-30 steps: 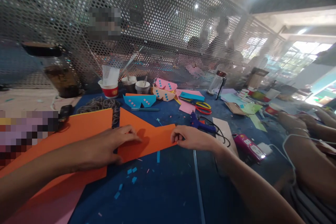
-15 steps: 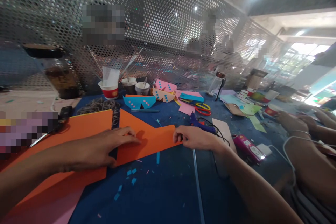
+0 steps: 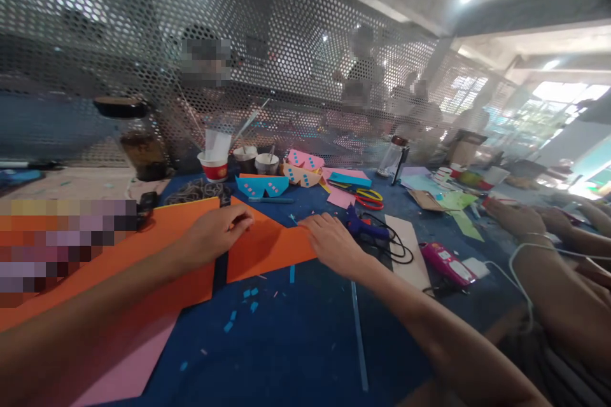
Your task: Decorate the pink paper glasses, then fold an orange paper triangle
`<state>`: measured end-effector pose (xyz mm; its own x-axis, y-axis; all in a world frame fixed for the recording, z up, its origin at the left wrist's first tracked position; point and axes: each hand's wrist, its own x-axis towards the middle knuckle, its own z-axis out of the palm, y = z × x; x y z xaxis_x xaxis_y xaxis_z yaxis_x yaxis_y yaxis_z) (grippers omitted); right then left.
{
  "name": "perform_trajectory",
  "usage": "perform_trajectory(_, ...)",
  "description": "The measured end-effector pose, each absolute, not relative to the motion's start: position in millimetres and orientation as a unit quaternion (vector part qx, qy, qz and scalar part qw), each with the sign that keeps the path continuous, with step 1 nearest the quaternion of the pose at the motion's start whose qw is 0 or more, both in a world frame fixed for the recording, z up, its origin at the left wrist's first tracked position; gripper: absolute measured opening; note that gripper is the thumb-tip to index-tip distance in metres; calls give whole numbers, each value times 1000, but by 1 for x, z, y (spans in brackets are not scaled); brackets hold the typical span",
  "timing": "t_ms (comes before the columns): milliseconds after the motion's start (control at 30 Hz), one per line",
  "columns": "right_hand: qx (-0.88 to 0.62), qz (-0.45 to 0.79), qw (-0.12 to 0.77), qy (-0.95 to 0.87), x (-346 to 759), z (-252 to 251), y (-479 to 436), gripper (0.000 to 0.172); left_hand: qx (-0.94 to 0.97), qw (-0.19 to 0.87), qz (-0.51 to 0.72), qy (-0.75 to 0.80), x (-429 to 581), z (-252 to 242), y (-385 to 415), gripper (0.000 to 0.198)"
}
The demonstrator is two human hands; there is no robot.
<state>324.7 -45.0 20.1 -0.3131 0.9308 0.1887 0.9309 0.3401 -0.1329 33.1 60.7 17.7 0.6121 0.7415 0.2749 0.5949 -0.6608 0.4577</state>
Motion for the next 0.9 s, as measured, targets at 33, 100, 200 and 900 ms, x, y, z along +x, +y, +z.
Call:
perform_trajectory(33,-571,-8,104,-815,325,17,-43,43,879,142,242,385,36,14,60,33)
perform_trajectory(100,-565,-24,91,-819,327,13,-41,42,876,110,269,385,38,8,58,30)
perform_trajectory(200,-563,-41,88,-821,327,13,-40,41,875,91,292,374,37,1,58,33)
perform_trajectory(900,-565,-80,337,-749,324,39,-52,17,789,136,371,471,30,16,44,30)
